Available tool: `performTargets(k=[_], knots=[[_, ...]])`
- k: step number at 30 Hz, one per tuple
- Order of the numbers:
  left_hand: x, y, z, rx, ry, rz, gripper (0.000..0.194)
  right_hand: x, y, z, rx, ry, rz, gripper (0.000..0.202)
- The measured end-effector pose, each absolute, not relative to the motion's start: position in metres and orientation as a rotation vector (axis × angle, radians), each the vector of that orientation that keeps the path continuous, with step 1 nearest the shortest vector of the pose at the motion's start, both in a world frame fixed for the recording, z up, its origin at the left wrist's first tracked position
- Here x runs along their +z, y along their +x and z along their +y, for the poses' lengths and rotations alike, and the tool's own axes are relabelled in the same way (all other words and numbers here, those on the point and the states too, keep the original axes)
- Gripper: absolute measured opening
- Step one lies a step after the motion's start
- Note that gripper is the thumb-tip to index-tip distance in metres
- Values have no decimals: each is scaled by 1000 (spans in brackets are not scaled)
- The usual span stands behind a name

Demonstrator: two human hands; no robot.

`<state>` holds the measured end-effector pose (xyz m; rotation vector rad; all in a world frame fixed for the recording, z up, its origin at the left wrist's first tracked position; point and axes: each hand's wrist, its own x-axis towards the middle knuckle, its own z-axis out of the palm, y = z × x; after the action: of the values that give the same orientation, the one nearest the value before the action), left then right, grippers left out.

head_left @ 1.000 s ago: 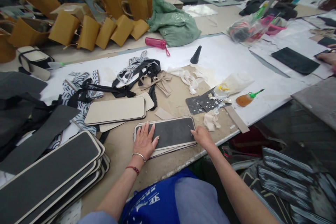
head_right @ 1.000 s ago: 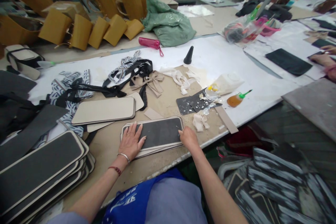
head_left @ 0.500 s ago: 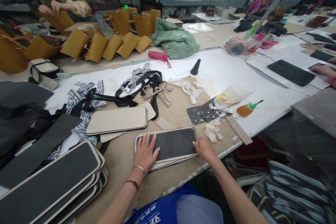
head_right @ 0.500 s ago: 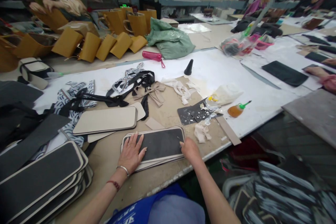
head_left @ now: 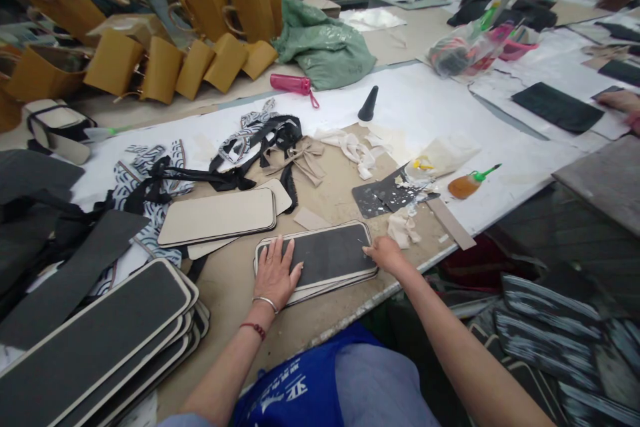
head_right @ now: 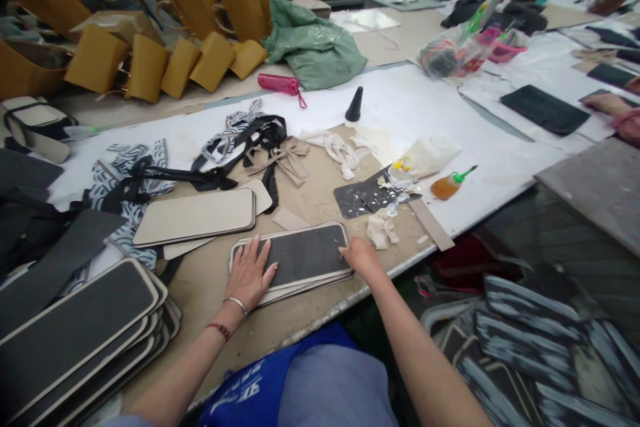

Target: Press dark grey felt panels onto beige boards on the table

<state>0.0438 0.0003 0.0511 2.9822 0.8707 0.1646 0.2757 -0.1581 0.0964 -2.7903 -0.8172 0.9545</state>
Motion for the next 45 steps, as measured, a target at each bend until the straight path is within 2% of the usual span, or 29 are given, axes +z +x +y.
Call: performTargets(k=[9, 17, 20, 24, 27, 34, 45], knots=[[51, 44, 0, 189, 2995, 871, 54, 112, 252, -156, 858, -2893, -805, 26], [57, 47, -2, 192, 2970, 910, 52, 153, 238, -143, 864, -2841, -969, 22], [59, 46, -2, 197, 2951, 909, 52, 182, 219, -140, 824, -2660, -1087, 15], [57, 45, -2, 203, 2929, 898, 53, 207, 198, -140, 838, -2292, -1204, 20], [54, 44, -1, 204, 2915, 900, 53, 190, 207, -146, 853, -2300, -1080, 21], [55, 45, -2, 169, 2925, 912, 53, 114, 250, -167, 732, -2750, -757, 24], [54, 46, -1, 121, 2949, 909, 54, 91, 261, -162, 790, -2820, -729, 26]])
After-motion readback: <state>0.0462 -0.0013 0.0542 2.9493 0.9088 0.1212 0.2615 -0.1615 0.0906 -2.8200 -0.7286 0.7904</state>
